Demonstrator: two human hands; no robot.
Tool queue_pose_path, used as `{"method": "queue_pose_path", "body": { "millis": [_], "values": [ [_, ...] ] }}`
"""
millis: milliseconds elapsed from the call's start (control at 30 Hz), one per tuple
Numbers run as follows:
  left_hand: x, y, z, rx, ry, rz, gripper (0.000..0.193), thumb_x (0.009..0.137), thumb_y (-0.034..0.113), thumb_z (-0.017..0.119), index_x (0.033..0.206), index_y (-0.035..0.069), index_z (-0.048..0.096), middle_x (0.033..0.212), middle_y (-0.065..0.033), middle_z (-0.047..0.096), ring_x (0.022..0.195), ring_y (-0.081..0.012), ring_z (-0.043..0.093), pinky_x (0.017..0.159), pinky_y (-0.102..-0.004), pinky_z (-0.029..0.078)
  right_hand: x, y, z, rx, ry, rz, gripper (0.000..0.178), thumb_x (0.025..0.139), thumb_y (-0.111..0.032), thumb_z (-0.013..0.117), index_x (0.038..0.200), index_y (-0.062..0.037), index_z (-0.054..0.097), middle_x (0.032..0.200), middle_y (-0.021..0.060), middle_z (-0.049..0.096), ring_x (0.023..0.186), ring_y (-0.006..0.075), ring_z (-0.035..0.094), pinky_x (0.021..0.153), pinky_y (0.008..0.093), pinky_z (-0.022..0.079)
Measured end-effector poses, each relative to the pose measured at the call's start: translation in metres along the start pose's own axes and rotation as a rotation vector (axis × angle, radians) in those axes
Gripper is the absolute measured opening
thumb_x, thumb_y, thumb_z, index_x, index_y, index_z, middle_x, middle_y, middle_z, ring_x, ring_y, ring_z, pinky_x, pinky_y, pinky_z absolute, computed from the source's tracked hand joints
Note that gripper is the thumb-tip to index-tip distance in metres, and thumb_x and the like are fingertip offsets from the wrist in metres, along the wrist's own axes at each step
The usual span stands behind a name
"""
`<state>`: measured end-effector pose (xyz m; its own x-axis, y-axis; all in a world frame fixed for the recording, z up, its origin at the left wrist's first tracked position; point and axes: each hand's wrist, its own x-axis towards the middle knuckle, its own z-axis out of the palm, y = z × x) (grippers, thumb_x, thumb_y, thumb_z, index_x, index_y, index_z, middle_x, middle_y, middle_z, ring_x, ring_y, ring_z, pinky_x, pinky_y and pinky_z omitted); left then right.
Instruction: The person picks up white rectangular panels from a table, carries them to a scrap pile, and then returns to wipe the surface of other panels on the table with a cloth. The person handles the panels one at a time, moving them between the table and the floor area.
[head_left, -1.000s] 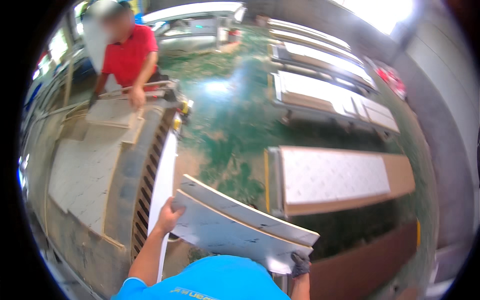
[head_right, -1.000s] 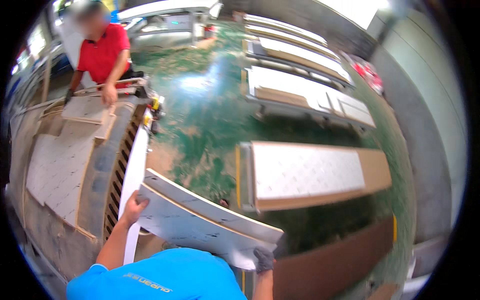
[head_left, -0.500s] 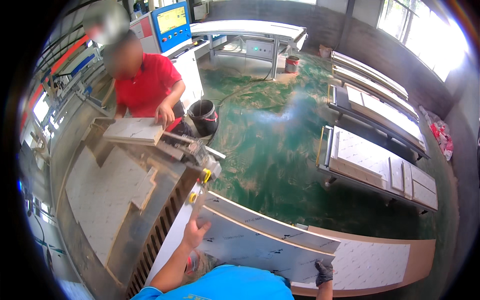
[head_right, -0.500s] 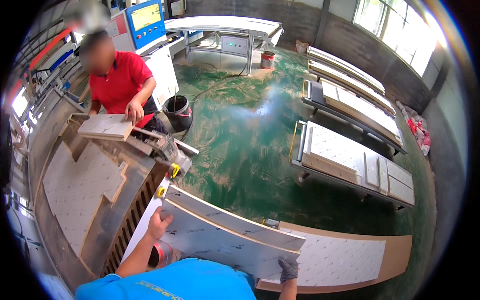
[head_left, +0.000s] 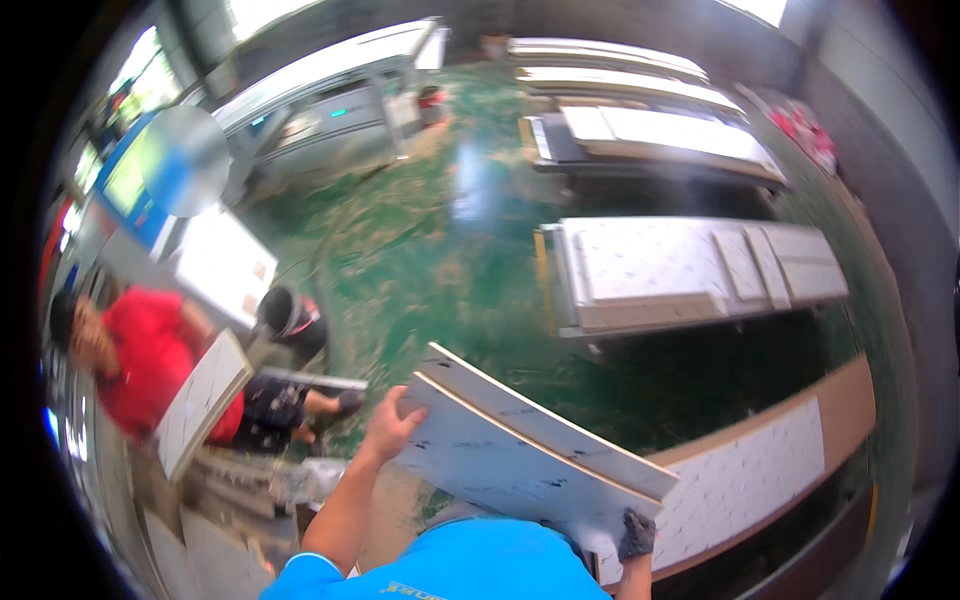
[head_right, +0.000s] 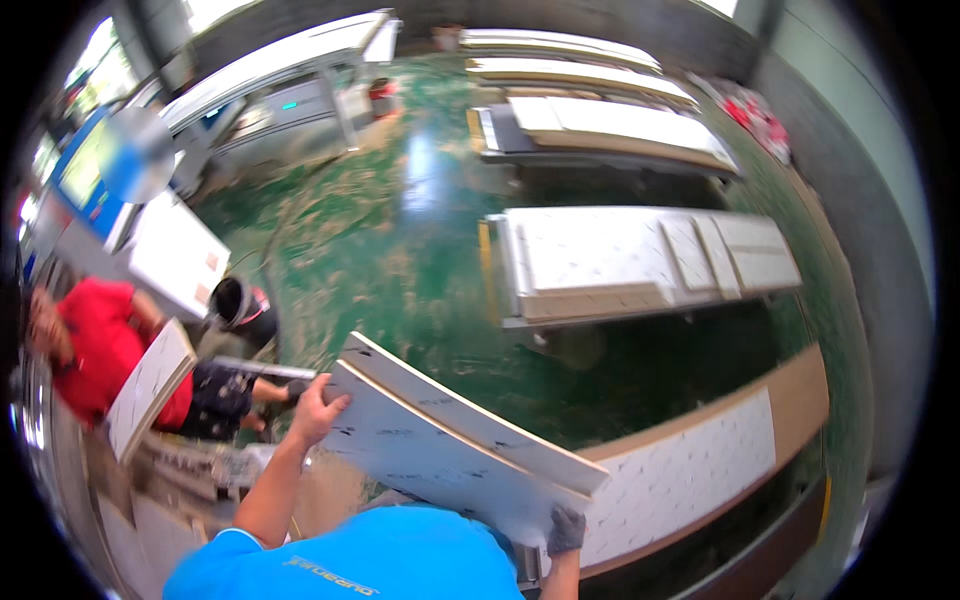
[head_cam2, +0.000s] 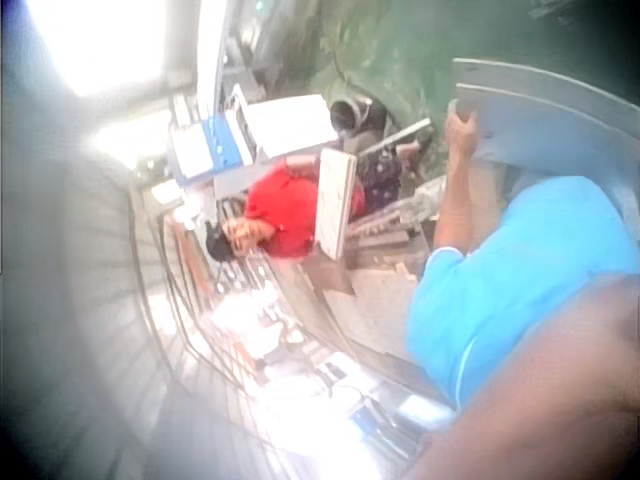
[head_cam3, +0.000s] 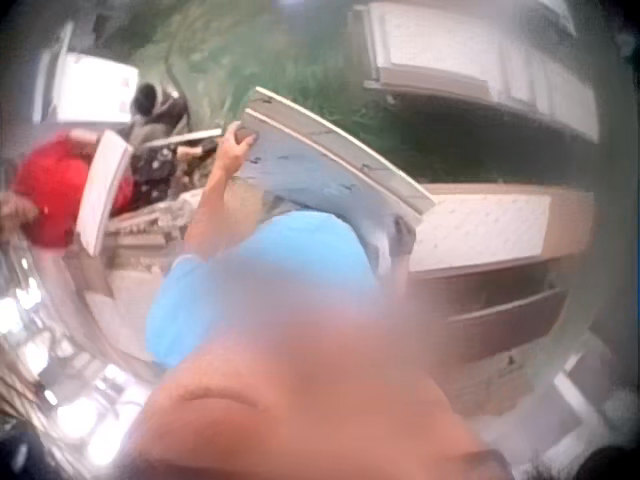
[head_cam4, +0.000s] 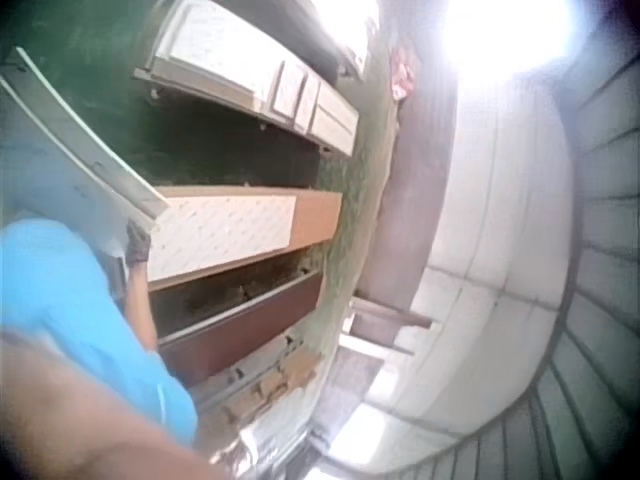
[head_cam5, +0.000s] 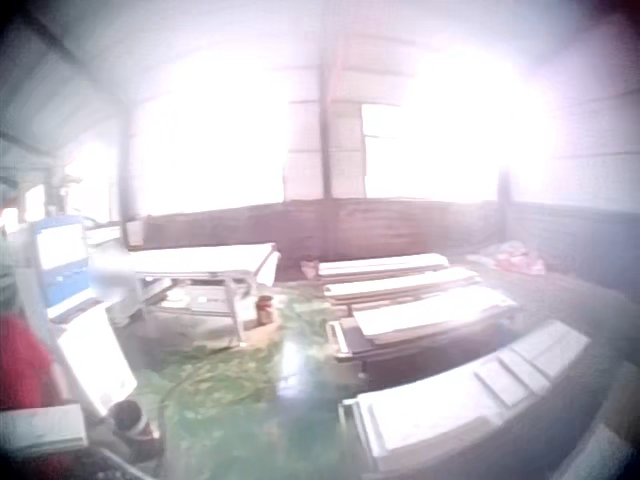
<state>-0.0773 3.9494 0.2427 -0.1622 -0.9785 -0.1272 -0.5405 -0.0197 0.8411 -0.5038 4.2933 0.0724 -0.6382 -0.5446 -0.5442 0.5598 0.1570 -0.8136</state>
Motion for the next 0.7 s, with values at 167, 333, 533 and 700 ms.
{"method": "queue_pose_path", "body": {
  "millis": [167, 333, 533, 700],
  "values": [
    [0.138, 0.037, 0.068, -0.024, -0.062, 0.128, 0.048, 0.09, 0.028, 0.073, 0.126, 0.0, 0.059, 0.109, -0.0154, 0.07, 0.103, -0.0248, 0.067, 0.093, -0.0373, 0.051, 0.111, -0.062, 0.056, 0.127, 0.06, 0.035, 0.027, 0.082, -0.011, 0.082, 0.105, 0.0015, 0.072, 0.097, 0.006, 0.073, 0.084, 0.0155, 0.066, 0.078, 0.0299, 0.053],
    [0.267, 0.13, 0.174, -0.203, -0.187, 0.173, 0.045, 0.091, 0.028, 0.072, 0.123, 0.0, 0.061, 0.106, -0.0123, 0.07, 0.098, -0.021, 0.065, 0.09, -0.0352, 0.051, 0.189, -0.151, 0.018, -0.084, -0.037, -0.059, 0.042, 0.078, -0.005, 0.082, 0.117, -0.0011, 0.069, 0.104, 0.0106, 0.073, 0.096, 0.025, 0.07, 0.086, 0.0376, 0.057],
    [0.403, 0.188, 0.31, -0.086, -0.472, 0.054, 0.045, 0.092, 0.031, 0.071, 0.121, -0.002, 0.064, 0.108, -0.0109, 0.07, 0.097, -0.0192, 0.065, 0.089, -0.034, 0.051, 0.265, -0.205, -0.043, 0.503, -0.273, 0.268, 0.063, 0.075, 0.002, 0.076, 0.135, 0.0013, 0.057, 0.125, 0.0184, 0.067, 0.117, 0.0376, 0.064, 0.096, 0.0503, 0.055],
    [0.539, 0.2, 0.483, 0.015, -0.741, -0.004, 0.052, 0.092, 0.036, 0.07, 0.126, -0.002, 0.063, 0.114, -0.0132, 0.071, 0.101, -0.021, 0.066, 0.089, -0.0339, 0.051, 0.341, -0.256, -0.04, 0.658, -0.121, 0.222, 0.075, 0.074, 0.003, 0.073, 0.144, 0.0005, 0.047, 0.131, 0.019, 0.062, 0.122, 0.0376, 0.061, 0.099, 0.0506, 0.054]
  ]
}}
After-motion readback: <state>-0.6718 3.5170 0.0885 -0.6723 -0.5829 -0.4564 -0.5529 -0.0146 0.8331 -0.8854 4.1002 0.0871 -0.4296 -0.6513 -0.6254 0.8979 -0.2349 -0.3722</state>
